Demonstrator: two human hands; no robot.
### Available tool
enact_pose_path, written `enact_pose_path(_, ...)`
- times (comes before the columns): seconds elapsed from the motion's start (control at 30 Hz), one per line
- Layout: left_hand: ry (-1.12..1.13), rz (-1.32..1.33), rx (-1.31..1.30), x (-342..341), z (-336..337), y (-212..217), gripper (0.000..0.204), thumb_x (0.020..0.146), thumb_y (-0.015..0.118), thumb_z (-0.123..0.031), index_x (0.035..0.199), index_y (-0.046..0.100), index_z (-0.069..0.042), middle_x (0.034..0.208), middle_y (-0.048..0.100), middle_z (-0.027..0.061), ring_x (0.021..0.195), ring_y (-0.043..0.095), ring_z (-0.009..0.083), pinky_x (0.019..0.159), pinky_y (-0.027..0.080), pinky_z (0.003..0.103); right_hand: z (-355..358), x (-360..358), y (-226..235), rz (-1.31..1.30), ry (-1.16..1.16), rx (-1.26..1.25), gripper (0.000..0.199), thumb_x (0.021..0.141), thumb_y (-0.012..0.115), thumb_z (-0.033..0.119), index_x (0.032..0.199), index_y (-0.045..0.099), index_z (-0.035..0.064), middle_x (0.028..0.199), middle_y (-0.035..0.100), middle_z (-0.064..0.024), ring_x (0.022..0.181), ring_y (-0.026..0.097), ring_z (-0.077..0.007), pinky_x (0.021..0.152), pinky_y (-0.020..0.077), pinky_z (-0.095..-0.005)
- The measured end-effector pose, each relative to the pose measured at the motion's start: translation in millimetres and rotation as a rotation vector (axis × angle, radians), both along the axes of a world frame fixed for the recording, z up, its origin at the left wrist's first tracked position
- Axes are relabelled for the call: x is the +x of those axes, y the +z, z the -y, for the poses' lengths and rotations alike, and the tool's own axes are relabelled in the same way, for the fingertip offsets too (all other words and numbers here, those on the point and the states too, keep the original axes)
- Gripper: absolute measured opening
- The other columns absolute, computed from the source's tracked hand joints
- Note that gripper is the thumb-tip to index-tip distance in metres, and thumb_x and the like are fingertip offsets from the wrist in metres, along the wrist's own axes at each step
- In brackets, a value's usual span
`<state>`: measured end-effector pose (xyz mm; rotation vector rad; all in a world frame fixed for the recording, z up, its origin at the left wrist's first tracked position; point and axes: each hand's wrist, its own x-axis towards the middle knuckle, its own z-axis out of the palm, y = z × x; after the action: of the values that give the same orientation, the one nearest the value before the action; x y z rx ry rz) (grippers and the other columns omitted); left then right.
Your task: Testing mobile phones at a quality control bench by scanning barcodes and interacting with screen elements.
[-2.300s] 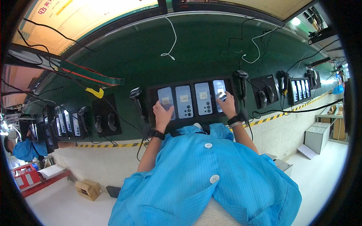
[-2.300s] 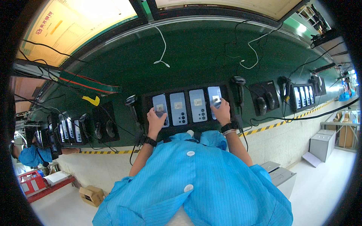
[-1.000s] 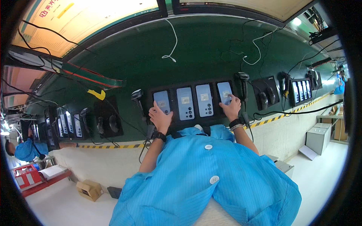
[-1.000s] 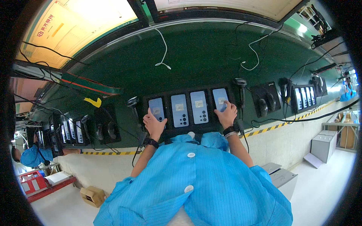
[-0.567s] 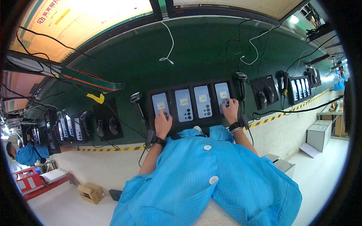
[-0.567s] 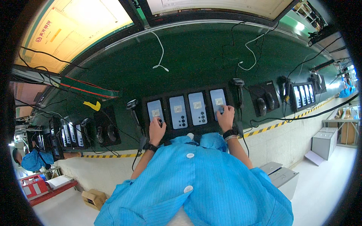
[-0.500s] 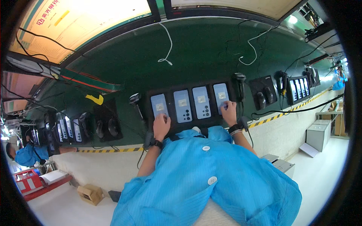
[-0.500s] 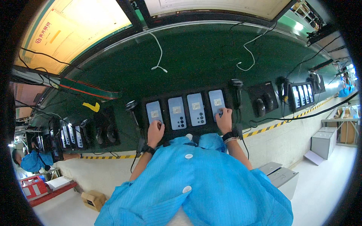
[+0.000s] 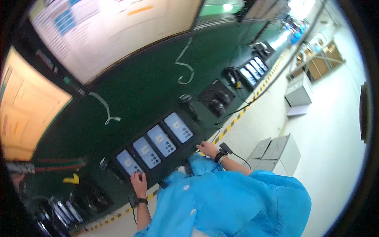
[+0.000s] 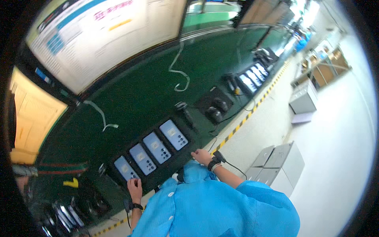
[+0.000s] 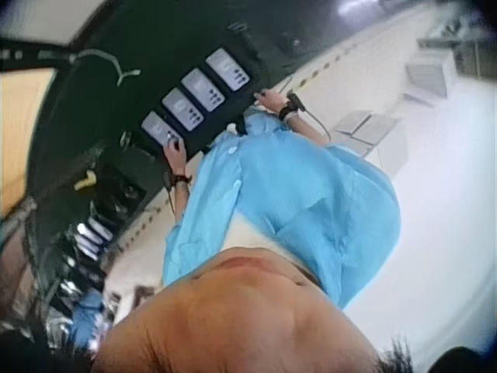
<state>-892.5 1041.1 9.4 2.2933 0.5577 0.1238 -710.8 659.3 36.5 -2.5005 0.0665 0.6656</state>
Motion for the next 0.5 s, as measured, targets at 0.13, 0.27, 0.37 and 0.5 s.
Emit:
enact_pose_path(0.13, 0.122, -0.087, 0.102, 21, 14, -1, 0.018, 0.084, 0.057, -0.016, 0.078, 0.053, 0.0, 0.081, 0.051, 0.0154, 0.081, 0.05, 0.0345, 0.073, 0.039, 0.044, 49, -18, 4, -0.081, -0.05, -0.043, 0.051, 0.085, 0.054, 0.048, 0.088, 0.066, -0.0025, 0.083, 0.065, -0.0225, 0.08, 0.063, -0.0358, 0.071, 0.0482, -0.0435)
enact_pose_path(0.27, 0.12, 0.042, 0.194, 49, 58, 6, 0.013, 0.083, 0.055, -0.013, 0.077, 0.051, -0.002, 0.082, 0.05, 0.0144, 0.079, 0.048, 0.0334, 0.071, 0.038, 0.045, 105, -27, -15, -0.244, -0.092, -0.007, 0.047, 0.084, 0.056, 0.043, 0.099, 0.066, -0.0009, 0.087, 0.067, -0.0196, 0.085, 0.065, -0.0336, 0.076, 0.0495, -0.0419)
enact_pose_path(0.37, 0.028, 0.074, 0.244, 77, 115, 15, 0.013, 0.083, 0.055, -0.012, 0.077, 0.051, -0.001, 0.08, 0.05, 0.015, 0.078, 0.049, 0.0344, 0.072, 0.038, 0.045, 149, -30, -35, -0.207, -0.072, 0.039, 0.045, 0.084, 0.058, 0.04, 0.103, 0.064, -0.0002, 0.093, 0.067, -0.0192, 0.085, 0.064, -0.033, 0.076, 0.049, -0.0417)
enact_pose_path(0.5, -0.268, 0.02, 0.13, 112, 206, 19, 0.012, 0.089, 0.053, -0.013, 0.084, 0.047, -0.004, 0.082, 0.041, 0.0136, 0.081, 0.042, 0.0302, 0.075, 0.036, 0.045, 234, -28, -51, -0.242, -0.166, 0.213, 0.05, 0.085, 0.053, 0.053, 0.09, 0.069, 0.0056, 0.078, 0.068, -0.0091, 0.069, 0.063, -0.0194, 0.066, 0.0504, -0.0334)
